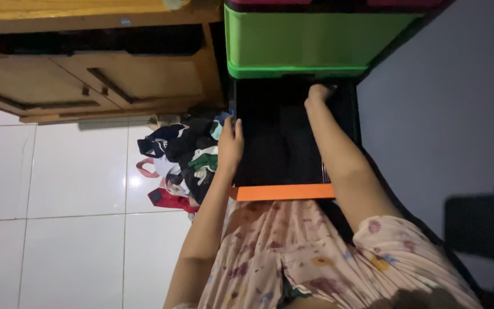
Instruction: The person folds various small clothing items, including socks and underwear, one by one and places them into an open drawer. The person handles each item individually, folding it neatly before stacking it inside the drawer.
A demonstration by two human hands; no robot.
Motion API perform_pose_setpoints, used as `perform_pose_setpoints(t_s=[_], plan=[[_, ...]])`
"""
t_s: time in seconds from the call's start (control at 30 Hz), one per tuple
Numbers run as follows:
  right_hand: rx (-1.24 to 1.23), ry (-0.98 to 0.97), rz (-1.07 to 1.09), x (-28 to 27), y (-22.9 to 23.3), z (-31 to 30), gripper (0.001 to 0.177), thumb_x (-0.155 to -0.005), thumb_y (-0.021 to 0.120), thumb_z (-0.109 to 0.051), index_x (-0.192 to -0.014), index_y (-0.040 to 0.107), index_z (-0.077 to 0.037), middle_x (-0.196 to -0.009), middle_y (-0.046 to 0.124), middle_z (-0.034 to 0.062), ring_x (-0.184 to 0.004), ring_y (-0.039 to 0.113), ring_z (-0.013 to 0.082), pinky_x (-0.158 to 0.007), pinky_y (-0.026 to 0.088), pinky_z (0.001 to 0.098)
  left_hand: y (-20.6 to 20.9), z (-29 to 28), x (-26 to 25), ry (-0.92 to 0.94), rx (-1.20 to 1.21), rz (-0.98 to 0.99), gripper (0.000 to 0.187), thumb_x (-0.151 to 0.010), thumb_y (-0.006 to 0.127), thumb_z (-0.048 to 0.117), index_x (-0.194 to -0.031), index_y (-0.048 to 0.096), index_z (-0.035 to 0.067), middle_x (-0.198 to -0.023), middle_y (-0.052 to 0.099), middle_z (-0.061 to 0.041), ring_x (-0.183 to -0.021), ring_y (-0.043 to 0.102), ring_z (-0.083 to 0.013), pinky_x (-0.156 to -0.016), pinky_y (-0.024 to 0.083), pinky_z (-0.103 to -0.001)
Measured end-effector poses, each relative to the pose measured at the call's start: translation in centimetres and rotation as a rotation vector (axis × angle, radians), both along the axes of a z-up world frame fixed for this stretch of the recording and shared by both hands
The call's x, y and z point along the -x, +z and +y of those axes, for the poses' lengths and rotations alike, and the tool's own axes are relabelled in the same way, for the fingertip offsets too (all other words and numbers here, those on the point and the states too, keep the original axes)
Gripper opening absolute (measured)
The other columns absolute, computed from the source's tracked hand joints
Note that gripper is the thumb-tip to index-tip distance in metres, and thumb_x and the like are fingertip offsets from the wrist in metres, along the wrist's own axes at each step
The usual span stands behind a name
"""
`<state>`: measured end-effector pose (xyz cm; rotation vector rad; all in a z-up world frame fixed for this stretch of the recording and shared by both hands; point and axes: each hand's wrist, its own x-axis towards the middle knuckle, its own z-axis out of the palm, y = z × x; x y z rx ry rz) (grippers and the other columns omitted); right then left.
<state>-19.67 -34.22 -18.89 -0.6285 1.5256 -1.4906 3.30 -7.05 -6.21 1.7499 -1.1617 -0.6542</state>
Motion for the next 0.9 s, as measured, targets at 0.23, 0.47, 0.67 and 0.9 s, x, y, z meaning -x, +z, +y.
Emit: perform_pose_setpoints(t_s=[0.23, 0.47, 0.67, 0.9], plan=[[0.268, -0.006, -0.693, -2.1, -0.5, -4.6, 0.063, -0.078, 0.065, -0.015, -0.139, 0.055, -0.009, -0.139, 0.056, 0.0145, -0.123, 0.053, 0.029, -0.1, 0.048, 0.0412, 0.6, 0.1, -0.3, -0.012, -0.024, 0.035, 0.045, -0.106, 0.047, 0.035, -0.135, 0.055, 0.001, -0.116, 0.069, -0.029, -0.106, 0.069, -0.0437, -0.091, 0.054, -0.046], [0.309, 0.214, -0.879, -5.9, -0.8, -6.6, 0.052, -0.087, 0.055, -0.026, -0.137, 0.057, -0.009, -0.138, 0.057, 0.0134, -0.123, 0.055, 0.0292, -0.102, 0.047, 0.0423, 0.5, 0.2, 0.4, -0.023, -0.054, -0.042, 0.039, -0.106, 0.046, 0.031, -0.134, 0.058, 0.006, -0.083, 0.071, -0.028, -0.08, 0.069, -0.0473, -0.07, 0.054, -0.053], [0.308, 0.214, -0.87, -12.3, -2.4, -4.2, 0.049, -0.095, 0.047, -0.035, -0.135, 0.058, -0.01, -0.137, 0.059, 0.0125, -0.123, 0.056, 0.0295, -0.104, 0.047, 0.0432, -0.4, 0.1, 0.0, -0.042, -0.026, -0.084, 0.038, -0.107, 0.046, 0.031, -0.134, 0.057, 0.006, -0.081, 0.07, -0.029, -0.077, 0.068, -0.0487, -0.066, 0.053, -0.055], [0.027, 0.288, 0.427, -18.7, -0.1, -0.2, 0.044, -0.107, 0.04, -0.042, -0.13, 0.063, -0.013, -0.133, 0.064, 0.0081, -0.121, 0.06, 0.0263, -0.105, 0.049, 0.0414, -0.8, 0.1, 0.1, -0.04, -0.081, -0.094, 0.04, -0.107, 0.045, 0.033, -0.134, 0.056, 0.007, -0.08, 0.069, -0.031, -0.077, 0.067, -0.0509, -0.066, 0.052, -0.058]])
